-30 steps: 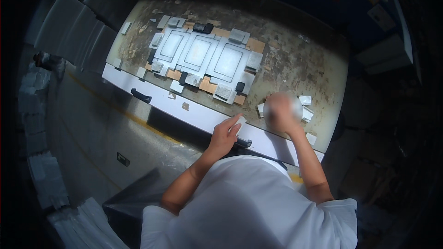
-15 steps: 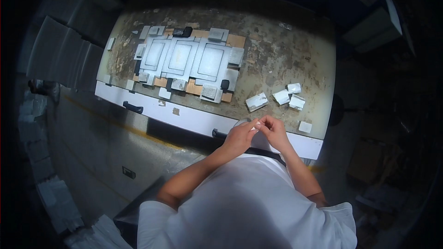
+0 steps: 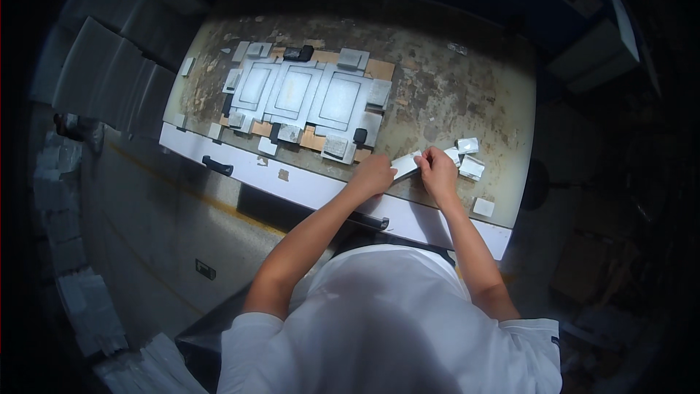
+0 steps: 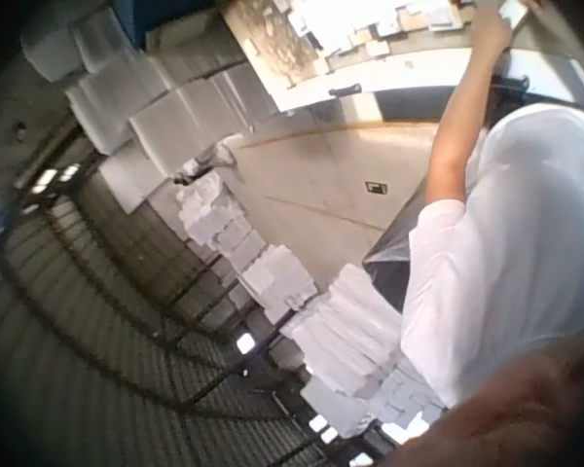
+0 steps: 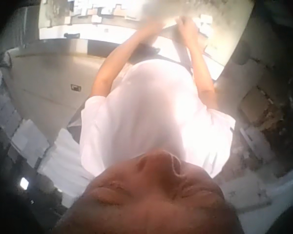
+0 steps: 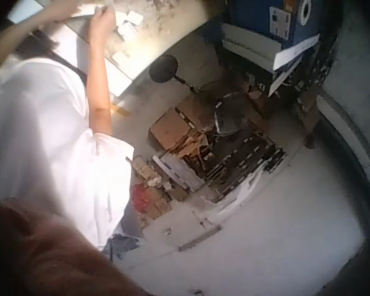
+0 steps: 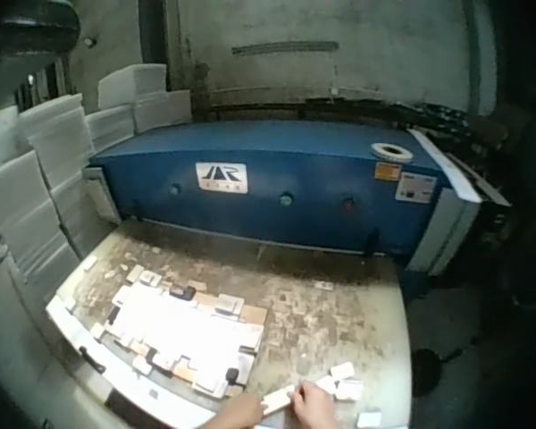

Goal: The person arranges small rectangular tiles on a workbench, using tape to secure them in a specific pattern. They repeatedly pick up tiles, place them, and adjust their positions to form a layout.

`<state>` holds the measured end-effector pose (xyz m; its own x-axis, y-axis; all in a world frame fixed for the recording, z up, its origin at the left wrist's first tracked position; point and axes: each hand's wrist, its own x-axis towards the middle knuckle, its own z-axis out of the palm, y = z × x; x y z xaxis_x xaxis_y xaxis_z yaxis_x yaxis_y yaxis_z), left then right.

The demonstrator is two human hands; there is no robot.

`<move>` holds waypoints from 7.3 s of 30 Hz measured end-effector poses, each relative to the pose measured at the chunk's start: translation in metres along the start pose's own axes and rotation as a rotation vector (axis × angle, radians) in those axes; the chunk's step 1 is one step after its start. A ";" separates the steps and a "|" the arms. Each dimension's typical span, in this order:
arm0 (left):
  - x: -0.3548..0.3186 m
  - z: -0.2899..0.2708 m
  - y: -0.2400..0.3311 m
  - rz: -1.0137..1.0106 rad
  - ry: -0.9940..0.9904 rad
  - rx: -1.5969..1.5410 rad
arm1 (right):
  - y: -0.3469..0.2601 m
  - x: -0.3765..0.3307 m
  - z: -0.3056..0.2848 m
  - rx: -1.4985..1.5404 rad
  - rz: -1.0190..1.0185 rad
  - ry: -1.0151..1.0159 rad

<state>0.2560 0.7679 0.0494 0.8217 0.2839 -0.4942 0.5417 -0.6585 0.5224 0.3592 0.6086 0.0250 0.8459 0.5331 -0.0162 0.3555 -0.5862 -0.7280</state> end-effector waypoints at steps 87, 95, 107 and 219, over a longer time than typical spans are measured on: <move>-0.132 0.010 0.000 0.103 0.376 -1.353 | -0.102 -0.094 -0.010 0.507 -0.122 -0.177; -0.136 -0.011 -0.018 0.227 -0.092 -1.722 | -0.094 -0.080 -0.015 0.820 0.096 -0.374; -0.149 -0.022 -0.036 0.120 -0.560 -2.264 | -0.128 -0.056 -0.016 0.218 -0.185 0.000; -0.176 -0.017 -0.077 0.191 0.544 -1.566 | -0.180 -0.102 0.043 0.236 -0.415 -0.359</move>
<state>0.0725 0.7809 0.1082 0.6724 0.7009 -0.2381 -0.2009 0.4824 0.8526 0.1916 0.6860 0.1280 0.4529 0.8858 0.1013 0.4948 -0.1551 -0.8551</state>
